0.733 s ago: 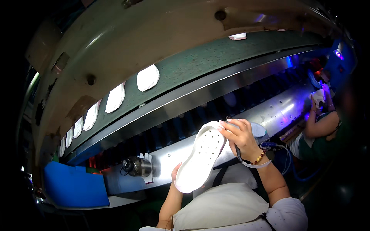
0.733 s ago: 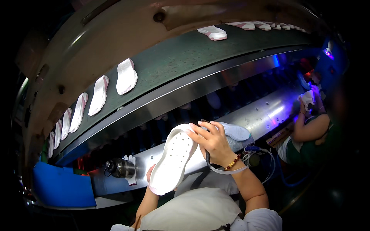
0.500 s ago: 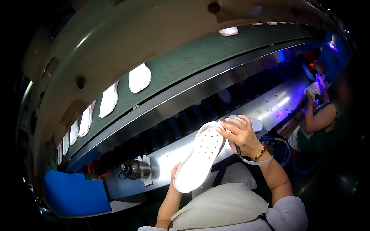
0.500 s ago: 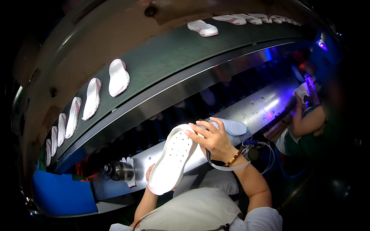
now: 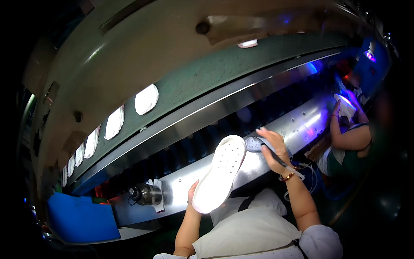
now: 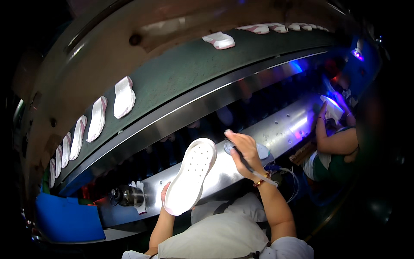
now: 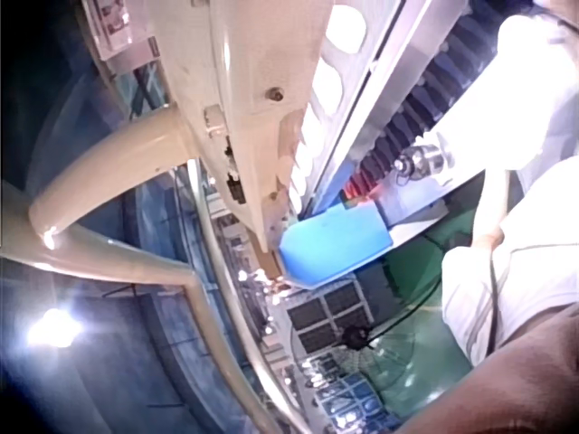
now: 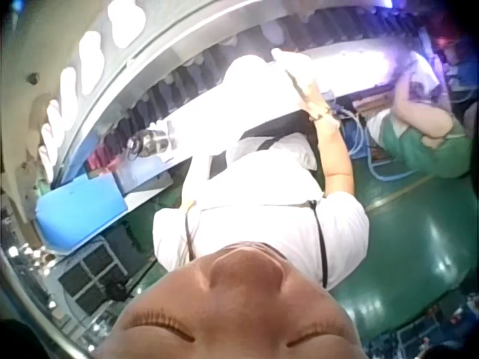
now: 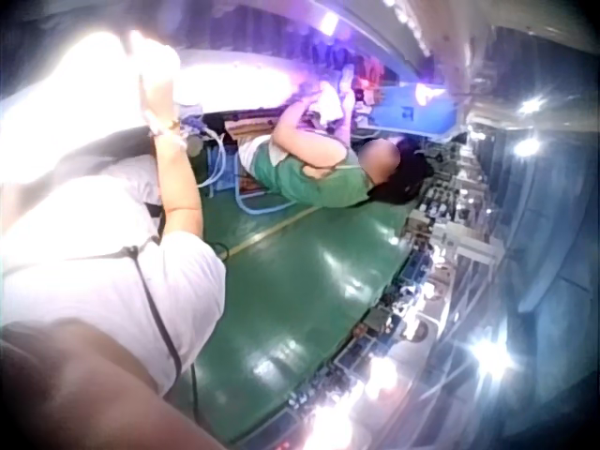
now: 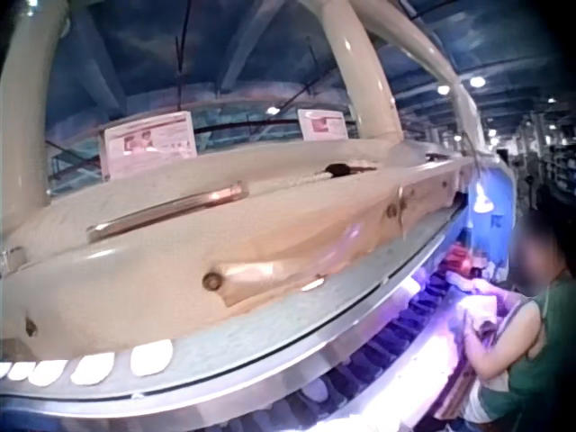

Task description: The person repeatedly scrubs the sole of a white slipper with a brush, then places it on a conveyor belt. This cycle is repeated for multiple slippers in a factory setting.

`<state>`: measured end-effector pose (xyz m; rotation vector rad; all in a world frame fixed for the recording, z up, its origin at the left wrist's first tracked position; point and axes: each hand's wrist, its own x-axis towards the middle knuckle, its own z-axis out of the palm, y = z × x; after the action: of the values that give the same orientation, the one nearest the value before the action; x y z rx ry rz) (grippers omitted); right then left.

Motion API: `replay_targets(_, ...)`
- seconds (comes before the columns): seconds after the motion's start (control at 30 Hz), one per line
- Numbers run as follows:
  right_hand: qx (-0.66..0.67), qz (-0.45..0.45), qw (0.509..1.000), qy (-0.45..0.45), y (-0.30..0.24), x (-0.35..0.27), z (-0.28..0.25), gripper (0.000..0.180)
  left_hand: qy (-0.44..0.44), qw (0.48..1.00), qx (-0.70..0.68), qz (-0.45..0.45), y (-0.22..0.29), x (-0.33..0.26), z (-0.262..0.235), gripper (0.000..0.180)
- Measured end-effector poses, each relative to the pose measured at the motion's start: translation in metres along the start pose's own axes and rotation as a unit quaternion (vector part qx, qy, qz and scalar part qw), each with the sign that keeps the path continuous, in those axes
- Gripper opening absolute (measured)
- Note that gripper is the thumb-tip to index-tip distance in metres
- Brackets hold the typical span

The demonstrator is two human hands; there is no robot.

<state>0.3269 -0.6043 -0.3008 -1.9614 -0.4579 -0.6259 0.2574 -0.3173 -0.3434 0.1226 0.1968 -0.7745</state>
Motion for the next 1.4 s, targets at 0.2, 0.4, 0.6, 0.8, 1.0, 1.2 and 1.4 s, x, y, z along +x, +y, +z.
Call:
replay_targets(0.2,0.127,0.246,0.959,0.062,0.043,-0.045,-0.025,0.049,-0.091,0.958,0.237,0.132,0.03,0.044,0.047,0.053)
replay_targets(0.4,0.13,0.305,0.942,0.053,0.075,-0.067,-0.051,0.05,-0.078,0.926,0.207,0.307,0.058,0.157,0.171,0.057)
replay_targets(0.6,0.173,0.294,0.94,0.018,0.083,-0.075,-0.067,0.051,0.117,0.908,0.108,0.388,0.062,0.24,0.182,0.087)
replay_targets(0.8,0.224,0.307,0.925,0.02,0.085,-0.073,-0.073,0.053,0.131,0.489,0.703,0.5,0.052,0.381,0.197,0.044)
replay_targets(1.0,0.219,0.306,0.927,0.009,0.081,-0.085,-0.072,0.059,0.292,0.097,0.907,0.286,0.098,0.427,0.186,0.029)
replay_targets(1.2,0.19,0.291,0.937,-0.028,0.084,-0.083,-0.066,0.064,0.155,0.095,0.932,0.314,0.093,0.338,0.19,0.017)
replay_targets(1.4,0.148,0.293,0.943,-0.059,0.09,-0.064,-0.055,0.069,0.137,0.422,0.579,0.684,0.017,0.21,0.117,0.024)
